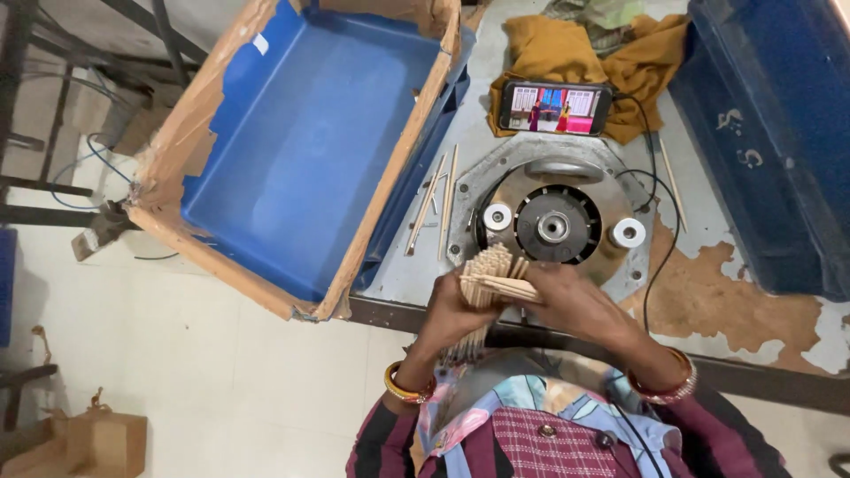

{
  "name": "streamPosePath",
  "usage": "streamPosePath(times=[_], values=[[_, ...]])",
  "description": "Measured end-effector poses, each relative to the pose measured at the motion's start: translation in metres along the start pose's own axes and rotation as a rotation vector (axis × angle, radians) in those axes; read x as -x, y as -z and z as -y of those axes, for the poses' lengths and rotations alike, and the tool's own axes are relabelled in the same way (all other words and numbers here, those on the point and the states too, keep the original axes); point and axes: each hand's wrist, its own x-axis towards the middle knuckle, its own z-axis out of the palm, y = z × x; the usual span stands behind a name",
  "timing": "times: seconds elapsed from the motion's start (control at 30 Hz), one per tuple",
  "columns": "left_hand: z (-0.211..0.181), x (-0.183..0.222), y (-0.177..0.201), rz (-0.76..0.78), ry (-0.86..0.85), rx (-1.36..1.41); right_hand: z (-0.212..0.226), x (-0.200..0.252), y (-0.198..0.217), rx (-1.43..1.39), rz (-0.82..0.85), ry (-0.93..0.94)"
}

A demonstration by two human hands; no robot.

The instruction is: Manually placing thin sticks into a circular assembly jig to bundle or process them.

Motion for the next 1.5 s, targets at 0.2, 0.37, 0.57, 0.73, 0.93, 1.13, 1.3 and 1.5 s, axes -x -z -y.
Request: streamPosePath(times=[0.2,0.37,0.57,0.73,0.93,1.13,1.3,1.5], values=[[0.079,0.007,0.002,-0.251,0.491,0.271,0.017,-0.007,0.067,0.47,-0.33,-0.393],[0.054,0.005,0.0,-0.342,0.545,0.598,-0.045,-0.028,0.025,0.459,-0.309,-0.27],[0.077,0.025,0.002,-0.309,0.541,0.57,-0.051,-0.033,0.017,0.384,-0.372,-0.182],[0.059,0.027,-0.001,-0.168,0.321,0.354,0.012,-0.01,0.019,0.144,-0.549,-0.125],[0.017,-0.003,0.004,0.13,-0.076,-0.127,0.003,0.0,0.016,-0.028,0.042,0.067],[0.055,0.001,0.005,-0.155,0.398,0.361,0.006,0.024,0.051,0.06,-0.218,-0.206],[0.066,0.014,0.012,-0.248,0.463,0.584,-0.04,-0.018,0.037,0.375,-0.326,-0.205],[0.088,0.042,0.019,-0.325,0.599,0.666,-0.042,-0.025,0.013,0.441,-0.368,-0.212]])
